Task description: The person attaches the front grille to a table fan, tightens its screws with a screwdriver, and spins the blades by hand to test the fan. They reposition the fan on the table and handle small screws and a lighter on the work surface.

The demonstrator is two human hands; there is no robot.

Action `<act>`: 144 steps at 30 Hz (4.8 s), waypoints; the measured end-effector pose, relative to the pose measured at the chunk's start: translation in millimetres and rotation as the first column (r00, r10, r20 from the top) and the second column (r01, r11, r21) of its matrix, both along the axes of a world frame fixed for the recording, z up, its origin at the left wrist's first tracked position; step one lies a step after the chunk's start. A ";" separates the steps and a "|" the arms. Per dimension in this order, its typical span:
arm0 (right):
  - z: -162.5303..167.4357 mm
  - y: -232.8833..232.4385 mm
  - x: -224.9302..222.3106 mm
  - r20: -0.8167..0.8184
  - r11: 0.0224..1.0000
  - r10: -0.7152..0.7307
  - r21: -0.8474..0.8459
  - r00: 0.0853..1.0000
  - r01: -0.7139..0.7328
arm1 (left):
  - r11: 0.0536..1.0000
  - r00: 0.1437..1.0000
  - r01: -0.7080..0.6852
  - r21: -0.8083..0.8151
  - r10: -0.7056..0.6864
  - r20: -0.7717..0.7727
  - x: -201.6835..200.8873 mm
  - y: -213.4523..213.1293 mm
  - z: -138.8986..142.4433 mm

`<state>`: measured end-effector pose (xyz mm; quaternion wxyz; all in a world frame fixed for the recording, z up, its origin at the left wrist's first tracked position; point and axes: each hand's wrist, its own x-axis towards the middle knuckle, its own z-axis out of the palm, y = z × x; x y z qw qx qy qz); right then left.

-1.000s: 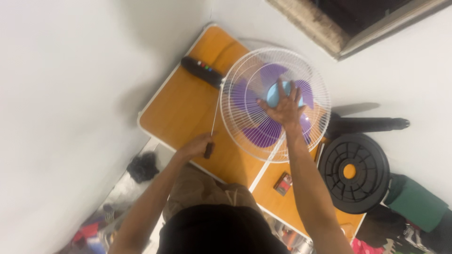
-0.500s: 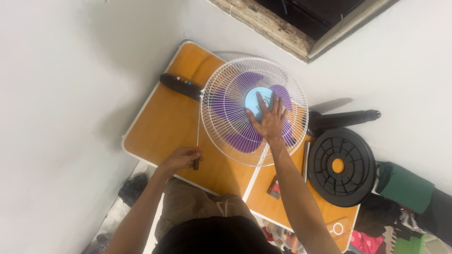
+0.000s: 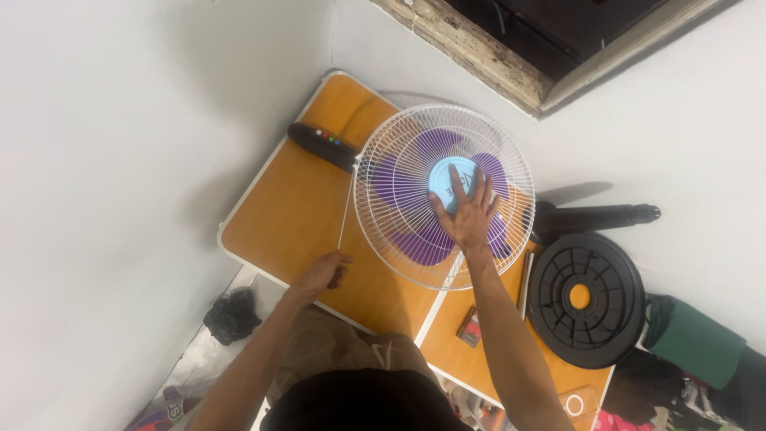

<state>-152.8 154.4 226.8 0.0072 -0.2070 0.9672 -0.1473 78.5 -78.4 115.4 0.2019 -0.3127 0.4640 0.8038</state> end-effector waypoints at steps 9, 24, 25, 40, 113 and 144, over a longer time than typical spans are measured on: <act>2.3 -2.5 -1.6 0.011 1.000 -0.009 0.002 1.000 0.009 | 0.955 0.971 0.178 -0.239 -0.210 -0.115 4.3 -8.8 21.1; 3.3 -1.9 -0.3 0.007 1.000 -0.004 -0.015 1.000 0.004 | 0.992 0.985 0.118 -0.049 -0.123 -0.122 4.2 -12.1 6.9; 3.5 -2.5 -0.7 0.010 1.000 -0.004 -0.016 1.000 0.004 | 0.985 0.975 0.156 -0.067 -0.165 -0.147 4.8 -14.7 9.6; 3.7 -2.5 -0.1 -0.003 1.000 -0.003 0.000 1.000 0.003 | 0.986 0.996 -0.078 0.148 0.072 0.045 6.9 -12.0 2.0; 1.0 0.4 -2.5 0.018 1.000 -0.007 -0.004 1.000 0.007 | 0.997 0.997 -0.043 0.069 0.047 -0.057 4.2 -14.5 -2.1; 4.8 0.7 -0.6 0.019 1.000 0.005 -0.029 1.000 -0.004 | 0.996 0.998 -0.054 -0.068 0.056 0.040 4.8 -14.4 17.1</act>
